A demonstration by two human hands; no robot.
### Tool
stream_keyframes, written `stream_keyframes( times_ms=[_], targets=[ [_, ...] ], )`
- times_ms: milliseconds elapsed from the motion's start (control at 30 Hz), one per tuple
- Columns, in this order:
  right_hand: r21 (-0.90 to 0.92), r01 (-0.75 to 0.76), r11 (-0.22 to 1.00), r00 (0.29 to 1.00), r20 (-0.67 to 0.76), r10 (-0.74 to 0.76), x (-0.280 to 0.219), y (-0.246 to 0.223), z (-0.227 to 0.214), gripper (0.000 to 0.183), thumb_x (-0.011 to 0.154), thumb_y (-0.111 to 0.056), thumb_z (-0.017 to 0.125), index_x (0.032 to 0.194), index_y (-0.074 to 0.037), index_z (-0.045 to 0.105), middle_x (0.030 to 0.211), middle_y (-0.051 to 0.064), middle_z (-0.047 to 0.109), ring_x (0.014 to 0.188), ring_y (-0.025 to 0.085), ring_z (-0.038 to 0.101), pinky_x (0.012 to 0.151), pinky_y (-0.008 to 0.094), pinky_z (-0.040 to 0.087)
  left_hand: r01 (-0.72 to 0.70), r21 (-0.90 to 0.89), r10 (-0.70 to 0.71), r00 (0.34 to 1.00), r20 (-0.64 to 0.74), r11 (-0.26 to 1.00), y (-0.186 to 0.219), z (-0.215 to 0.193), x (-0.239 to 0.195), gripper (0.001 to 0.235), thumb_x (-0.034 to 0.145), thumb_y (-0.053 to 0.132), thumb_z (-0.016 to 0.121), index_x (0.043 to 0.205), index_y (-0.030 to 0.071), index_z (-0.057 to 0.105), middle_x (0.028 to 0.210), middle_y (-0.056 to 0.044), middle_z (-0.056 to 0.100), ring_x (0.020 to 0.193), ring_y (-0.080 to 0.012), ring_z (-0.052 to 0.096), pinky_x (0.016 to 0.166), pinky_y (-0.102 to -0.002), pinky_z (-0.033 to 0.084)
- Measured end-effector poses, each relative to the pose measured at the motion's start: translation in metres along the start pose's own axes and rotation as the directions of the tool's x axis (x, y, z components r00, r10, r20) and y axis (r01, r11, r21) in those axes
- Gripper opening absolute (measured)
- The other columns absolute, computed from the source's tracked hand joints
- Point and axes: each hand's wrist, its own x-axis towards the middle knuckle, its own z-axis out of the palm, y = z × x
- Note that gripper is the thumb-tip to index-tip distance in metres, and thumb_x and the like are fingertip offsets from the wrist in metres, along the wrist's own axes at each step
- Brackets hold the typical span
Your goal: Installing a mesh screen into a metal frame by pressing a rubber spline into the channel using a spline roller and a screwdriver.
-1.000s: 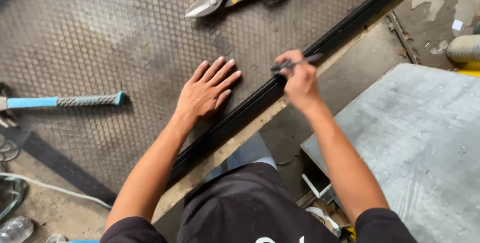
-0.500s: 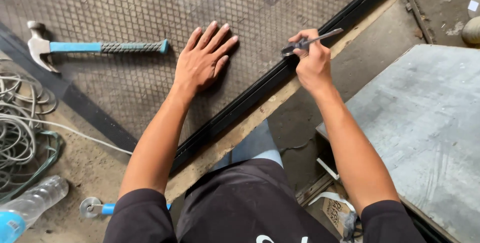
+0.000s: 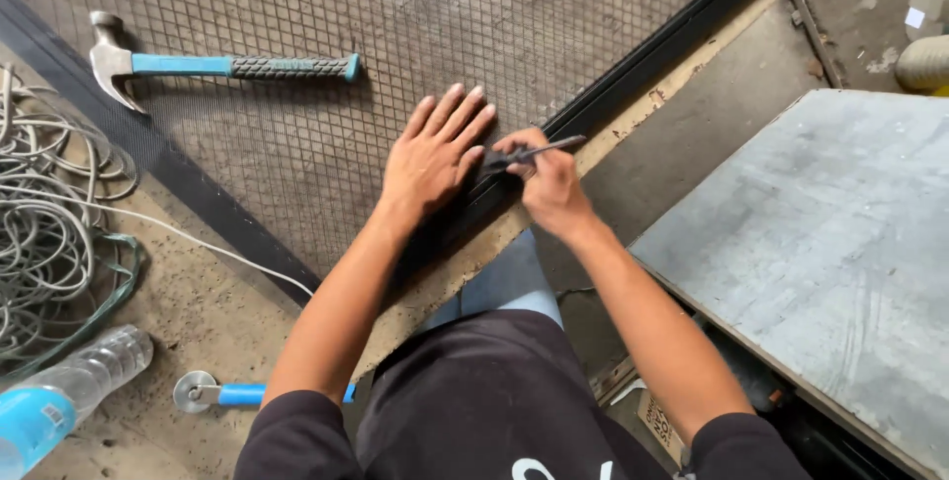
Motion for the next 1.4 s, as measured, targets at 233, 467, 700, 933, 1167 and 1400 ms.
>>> stream_keyframes(
  times_ms=[233,467,700,933,1167,1400],
  targets=[
    [-0.245,0.055,0.968,0.991,-0.102,-0.082,0.015,0.029,-0.026,0.019,0.097,0.010,0.063,0.109,-0.005,0.060,0.103,0.017,0.071,0.100,0.039,0.070,0.093,0.047,0.056,-0.015,-0.068,0.026,0.986,0.164,0.998,-0.038,-0.019,0.004,0.050,0.111,0.051,0.023,0.160,0.043,0.031,0.171,0.005,0.025,0.158,-0.0226,0.017,0.127,-0.051,0.012],
    [0.021,0.048,0.999,0.999,0.019,-0.048,-0.026,-0.022,0.052,0.034,0.091,0.017,0.052,0.108,-0.009,0.067,0.100,0.013,0.072,0.096,0.032,0.072,0.086,0.041,0.062,0.015,-0.079,0.004,0.971,0.238,0.997,-0.045,-0.018,-0.003,0.050,0.111,0.050,0.019,0.161,0.046,0.026,0.173,0.008,0.020,0.160,-0.0204,0.012,0.129,-0.050,0.008],
    [-0.127,-0.041,0.991,0.997,-0.066,0.033,0.015,-0.033,0.007,0.026,0.093,0.018,0.036,0.100,0.006,0.057,0.096,0.026,0.066,0.090,0.037,0.071,0.082,0.037,0.068,-0.047,-0.068,0.056,0.989,0.135,0.997,-0.045,-0.023,-0.005,0.052,0.113,0.039,0.032,0.164,0.033,0.031,0.171,0.001,0.023,0.158,-0.0231,0.016,0.127,-0.048,0.009],
    [-0.046,0.214,0.976,0.974,0.087,-0.209,-0.041,-0.063,0.098,0.031,0.084,0.016,0.039,0.101,-0.001,0.059,0.103,0.014,0.066,0.092,0.031,0.063,0.083,0.039,0.053,0.037,-0.069,-0.025,0.986,0.164,0.997,-0.046,-0.031,-0.037,0.053,0.113,0.041,0.029,0.165,0.030,0.027,0.172,0.000,0.018,0.158,-0.0229,0.012,0.128,-0.048,0.007],
    [-0.138,0.069,0.988,0.995,-0.064,-0.078,-0.016,-0.011,0.055,0.017,0.094,0.003,0.068,0.106,-0.008,0.065,0.097,0.012,0.071,0.097,0.036,0.071,0.090,0.044,0.057,-0.067,0.012,0.063,0.972,0.228,0.998,-0.071,-0.055,-0.125,0.057,0.108,0.059,0.020,0.161,0.041,0.031,0.172,0.004,0.025,0.159,-0.0211,0.018,0.127,-0.046,0.014],
    [0.030,0.124,0.992,0.990,0.058,-0.125,-0.073,-0.083,0.168,0.024,0.089,0.008,0.067,0.103,-0.011,0.068,0.095,0.004,0.073,0.091,0.026,0.073,0.089,0.037,0.059,0.045,0.009,-0.045,0.955,0.294,0.999,-0.078,-0.055,-0.134,0.057,0.107,0.062,0.013,0.161,0.046,0.025,0.173,0.008,0.020,0.159,-0.0204,0.013,0.129,-0.047,0.010]
  ],
)
